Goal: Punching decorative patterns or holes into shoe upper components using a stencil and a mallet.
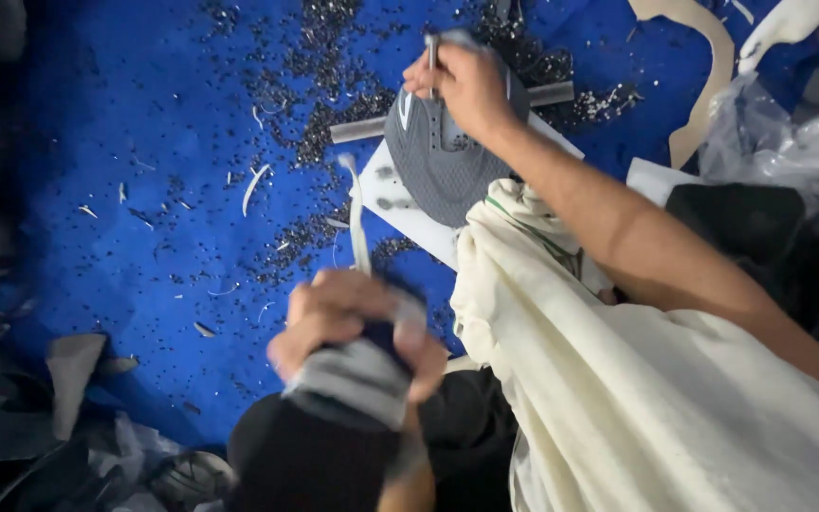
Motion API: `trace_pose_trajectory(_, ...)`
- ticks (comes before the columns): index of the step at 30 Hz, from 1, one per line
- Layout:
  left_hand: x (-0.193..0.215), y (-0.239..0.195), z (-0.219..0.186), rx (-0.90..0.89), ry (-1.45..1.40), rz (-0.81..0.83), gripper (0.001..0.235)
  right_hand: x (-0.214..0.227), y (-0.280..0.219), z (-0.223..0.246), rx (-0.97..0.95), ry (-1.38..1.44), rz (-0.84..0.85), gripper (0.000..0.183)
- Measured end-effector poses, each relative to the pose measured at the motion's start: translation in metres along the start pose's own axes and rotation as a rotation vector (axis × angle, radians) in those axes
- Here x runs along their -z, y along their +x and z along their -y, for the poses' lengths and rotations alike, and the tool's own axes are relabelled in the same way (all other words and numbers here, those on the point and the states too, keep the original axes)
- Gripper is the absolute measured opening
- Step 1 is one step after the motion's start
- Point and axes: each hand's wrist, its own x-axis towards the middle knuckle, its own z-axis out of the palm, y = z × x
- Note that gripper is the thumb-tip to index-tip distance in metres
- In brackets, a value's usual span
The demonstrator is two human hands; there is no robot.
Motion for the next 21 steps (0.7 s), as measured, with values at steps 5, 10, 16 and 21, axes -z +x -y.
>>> trace_pose_trajectory(5,-0.015,-0.025,0.102,0.338,0.401,0.182,0.042,0.002,-0.008,0.019,0.435,-0.439,0.114,0.017)
trace_pose_trajectory(10,0.001,-0.032,0.061,0.326,0.407,0.076,0.035,0.016,0.033,0.012,-0.120,0.453,-0.131,0.011)
trace_pose_trajectory(16,0.024,0.043,-0.105,-0.284,0.933,0.322,0.035,0.009,0.029,0.011,-0.071,-0.084,-0.061,0.012)
trace_pose_trajectory(21,-0.006,0.037,0.003,-0.223,0.163,0.135,0.035,0.009,0.007,0.025,0.386,-0.390,-0.062,0.013)
